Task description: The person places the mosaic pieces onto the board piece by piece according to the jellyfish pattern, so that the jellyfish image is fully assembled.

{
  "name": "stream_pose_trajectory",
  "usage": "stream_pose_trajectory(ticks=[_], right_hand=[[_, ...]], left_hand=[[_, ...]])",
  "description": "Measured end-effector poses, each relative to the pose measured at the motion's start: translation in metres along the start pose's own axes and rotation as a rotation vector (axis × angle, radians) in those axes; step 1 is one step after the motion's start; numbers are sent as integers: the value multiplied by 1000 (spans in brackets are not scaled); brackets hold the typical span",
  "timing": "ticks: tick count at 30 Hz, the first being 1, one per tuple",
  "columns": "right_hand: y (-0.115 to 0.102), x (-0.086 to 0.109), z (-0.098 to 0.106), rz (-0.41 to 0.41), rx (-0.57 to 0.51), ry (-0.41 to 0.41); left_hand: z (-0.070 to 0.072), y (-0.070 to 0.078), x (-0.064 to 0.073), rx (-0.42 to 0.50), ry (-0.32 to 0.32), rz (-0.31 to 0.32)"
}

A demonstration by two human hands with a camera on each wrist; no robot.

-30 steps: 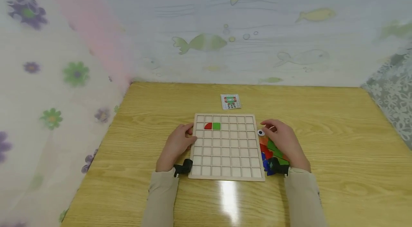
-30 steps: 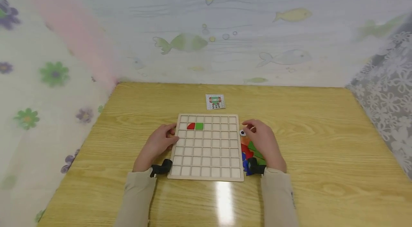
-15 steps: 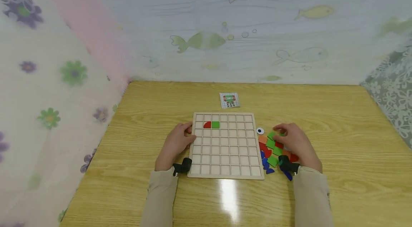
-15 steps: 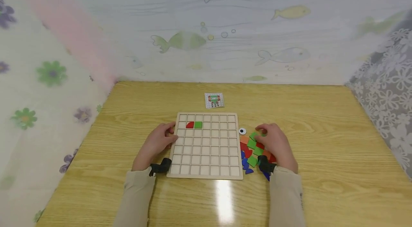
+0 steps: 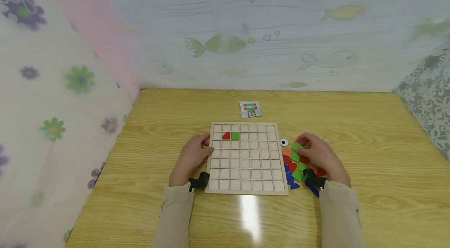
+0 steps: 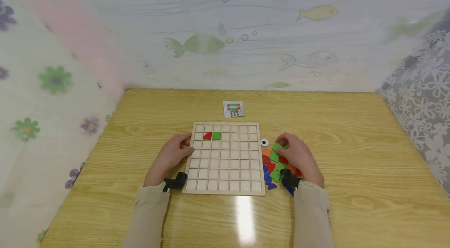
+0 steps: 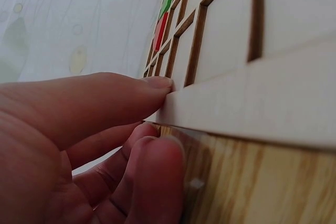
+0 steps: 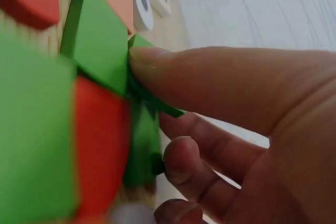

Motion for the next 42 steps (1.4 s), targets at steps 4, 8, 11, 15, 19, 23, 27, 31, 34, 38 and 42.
stream_pose_trajectory(ticks=[4,8,11,15,19,23,27,31,34,38,42], right_hand=[[-7,-1,-2,15,-37,5],[-15,-4,-4,34,-44,27],[-20,-6,-5,56,-32,47],[-27,-7,-6,59,-35,60],[-33,-10,-9,50,-52,65],[-41,-15,-13,59,-83,65],[-49,-21,-20,81,-128,64],[-57,-29,-28,86,-169,52],[-62,-35,-35,90,-227,21],[-66,-44,-40,95,-322,-26],[-69,-49,-41,101,-361,-33]], left_hand=[[0,-1,0,1,-2,11],[0,-1,-1,-8,-5,6],[-1,-1,-1,-2,-6,5],[-2,-2,-2,17,-6,15],[-2,-1,-2,19,-7,10],[-1,-1,-2,17,-3,7],[0,-1,-1,3,5,0],[0,-2,-1,4,0,-2],[0,-4,0,6,-4,3],[1,-4,0,6,6,0],[0,-2,0,14,0,-9]])
Point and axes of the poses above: each hand's wrist, its own x-axis away from the middle knuckle, its own z-axis out of the back of the hand, y = z × x, the point moved 7 cm from there along -x, towards the middle knuckle, and after that the axes turned 6 degrees about -y, right-handed, at the moved point
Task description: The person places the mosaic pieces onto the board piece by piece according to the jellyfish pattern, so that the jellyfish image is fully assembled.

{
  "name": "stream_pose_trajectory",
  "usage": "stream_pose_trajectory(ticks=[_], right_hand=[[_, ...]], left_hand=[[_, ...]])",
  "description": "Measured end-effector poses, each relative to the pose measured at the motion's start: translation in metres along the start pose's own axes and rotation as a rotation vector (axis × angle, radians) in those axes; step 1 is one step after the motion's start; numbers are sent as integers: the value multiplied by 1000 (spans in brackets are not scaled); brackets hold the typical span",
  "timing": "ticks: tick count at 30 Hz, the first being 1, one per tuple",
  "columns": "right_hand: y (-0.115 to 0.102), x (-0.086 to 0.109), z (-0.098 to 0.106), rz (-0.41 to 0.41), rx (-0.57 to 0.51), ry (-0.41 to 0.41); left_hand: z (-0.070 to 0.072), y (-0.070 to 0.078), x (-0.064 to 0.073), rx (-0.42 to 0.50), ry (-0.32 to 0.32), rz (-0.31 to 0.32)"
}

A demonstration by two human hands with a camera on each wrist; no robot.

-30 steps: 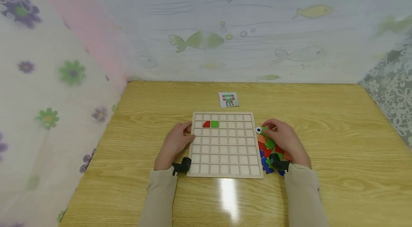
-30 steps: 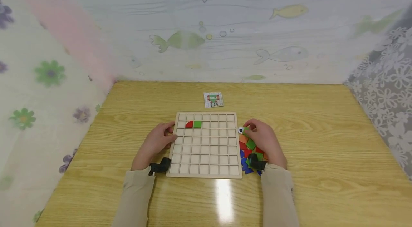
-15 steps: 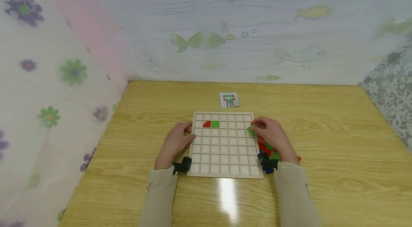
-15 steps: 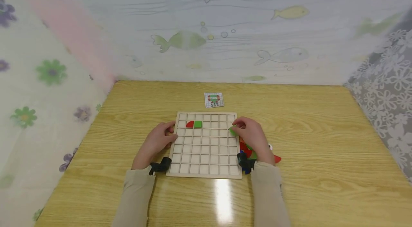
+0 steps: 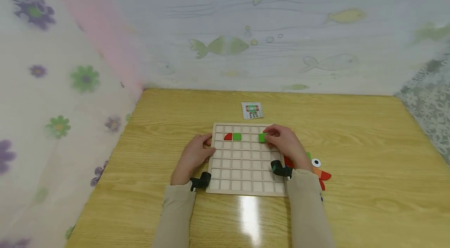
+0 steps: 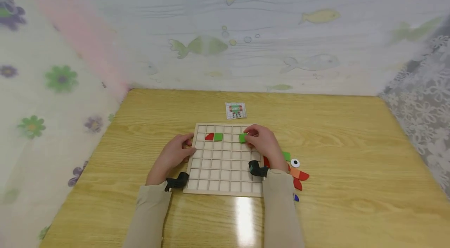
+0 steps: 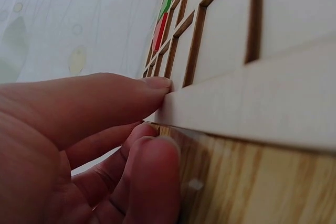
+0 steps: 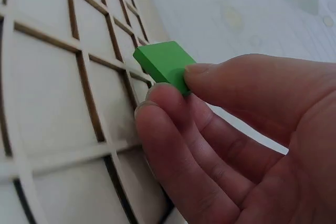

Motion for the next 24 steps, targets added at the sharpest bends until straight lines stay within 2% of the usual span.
stream_pose_trajectory(ticks=[6,13,20,24], right_hand=[[-5,-5,-8,10,43,15],[-13,-12,-14,33,149,76],[-22,-15,-22,13,174,123],[-26,-19,-28,14,241,138]], left_hand=[[-2,-1,0,4,-8,10],[0,3,0,-1,-3,2],[1,4,0,-4,5,-8],[1,3,0,1,7,-8]])
Point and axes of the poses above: each hand's wrist, its own x-axis away from the middle knuckle, its own z-axis out of the back of the hand, y = z × x, the point moved 7 cm from there along -x, towards the middle knuckle, and after that the axes turned 6 degrees about -y, right-handed, at the moved point
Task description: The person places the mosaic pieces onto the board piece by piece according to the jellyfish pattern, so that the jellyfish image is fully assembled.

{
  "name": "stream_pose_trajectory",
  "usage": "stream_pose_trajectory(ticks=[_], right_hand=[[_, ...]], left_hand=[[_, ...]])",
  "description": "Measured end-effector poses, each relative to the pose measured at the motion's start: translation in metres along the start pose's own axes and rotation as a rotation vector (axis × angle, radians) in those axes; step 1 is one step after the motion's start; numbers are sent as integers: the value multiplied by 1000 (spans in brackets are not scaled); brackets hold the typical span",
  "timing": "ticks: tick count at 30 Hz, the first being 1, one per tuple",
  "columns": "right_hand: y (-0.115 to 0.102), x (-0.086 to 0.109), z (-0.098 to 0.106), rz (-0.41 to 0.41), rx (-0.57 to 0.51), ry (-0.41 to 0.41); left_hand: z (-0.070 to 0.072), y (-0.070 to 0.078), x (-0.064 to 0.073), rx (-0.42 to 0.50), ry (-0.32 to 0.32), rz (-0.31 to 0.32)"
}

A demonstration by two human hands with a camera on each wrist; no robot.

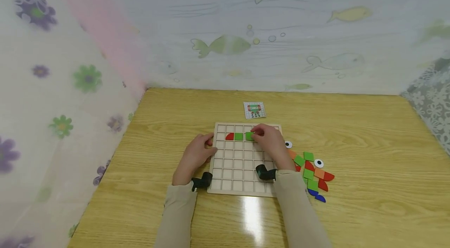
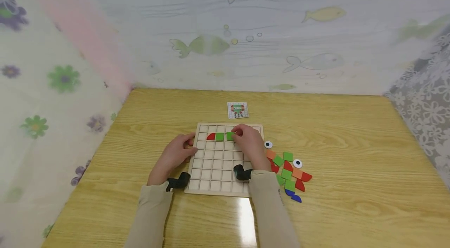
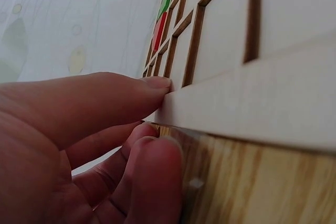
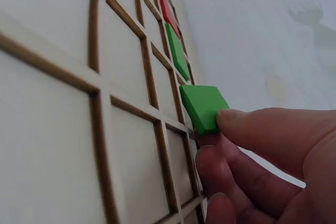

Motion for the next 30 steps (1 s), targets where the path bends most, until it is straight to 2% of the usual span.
stream_pose_trajectory(ticks=[11,21,30], right_hand=[[-11,1,-7,24,104,9],[-10,2,-11,42,99,3],[-10,4,-10,81,131,17]], left_hand=[[1,1,1,-14,-2,3],[0,-3,0,-6,2,20],[-1,-1,-2,-39,6,-8]])
Point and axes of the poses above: each hand's wrist, its own x-axis away from the middle knuckle, its own z-axis out of the back of the hand, y = z × x, the point moved 7 cm from there along -x, towards the middle knuckle, and after that the axes turned 6 degrees about -y, right-handed, at the moved point
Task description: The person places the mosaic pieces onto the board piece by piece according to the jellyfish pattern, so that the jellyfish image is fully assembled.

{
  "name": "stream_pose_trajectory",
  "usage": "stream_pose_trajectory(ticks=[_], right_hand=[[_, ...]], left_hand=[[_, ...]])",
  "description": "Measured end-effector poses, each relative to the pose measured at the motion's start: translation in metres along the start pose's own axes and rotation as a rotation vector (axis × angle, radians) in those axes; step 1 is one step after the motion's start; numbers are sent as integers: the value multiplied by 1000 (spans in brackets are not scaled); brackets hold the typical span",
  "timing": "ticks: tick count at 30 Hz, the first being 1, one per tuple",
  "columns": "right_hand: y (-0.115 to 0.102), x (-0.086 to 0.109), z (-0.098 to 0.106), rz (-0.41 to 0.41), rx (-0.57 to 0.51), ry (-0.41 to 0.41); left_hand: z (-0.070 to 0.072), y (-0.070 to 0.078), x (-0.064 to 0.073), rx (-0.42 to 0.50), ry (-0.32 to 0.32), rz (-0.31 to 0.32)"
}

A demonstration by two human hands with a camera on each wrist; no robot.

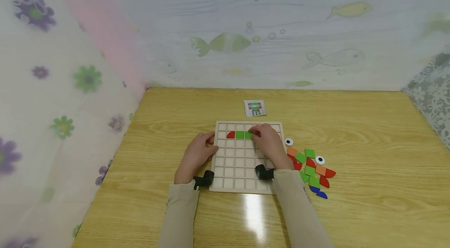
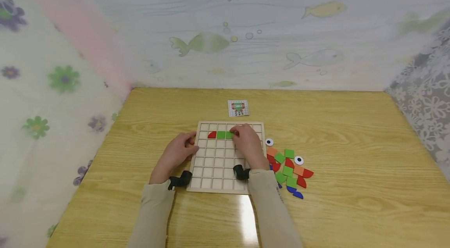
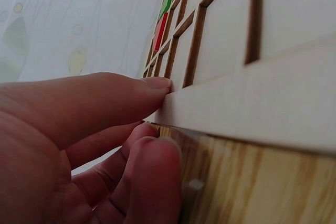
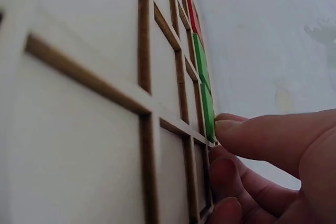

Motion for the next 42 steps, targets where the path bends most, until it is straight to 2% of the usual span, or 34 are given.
stream_pose_trajectory(ticks=[8,17,26,34,42], right_hand=[[6,4,6,25,-47,-35],[17,22,24,1,-76,-55],[48,42,38,-59,-109,-21],[70,57,60,-89,-172,6],[93,72,84,-159,-105,5]], left_hand=[[-2,-1,1,17,-15,23],[2,1,0,-13,8,-5],[1,0,1,13,-17,-1],[0,1,5,51,-28,-5],[1,2,4,57,-22,4]])
Point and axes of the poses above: each hand's wrist, its own x-axis away from the middle knuckle, its own z-axis out of the back of the hand, y = z × x, the point moved 7 cm from there along -x, towards the middle knuckle, and after that the axes turned 6 degrees about -y, right-handed, at the moved point
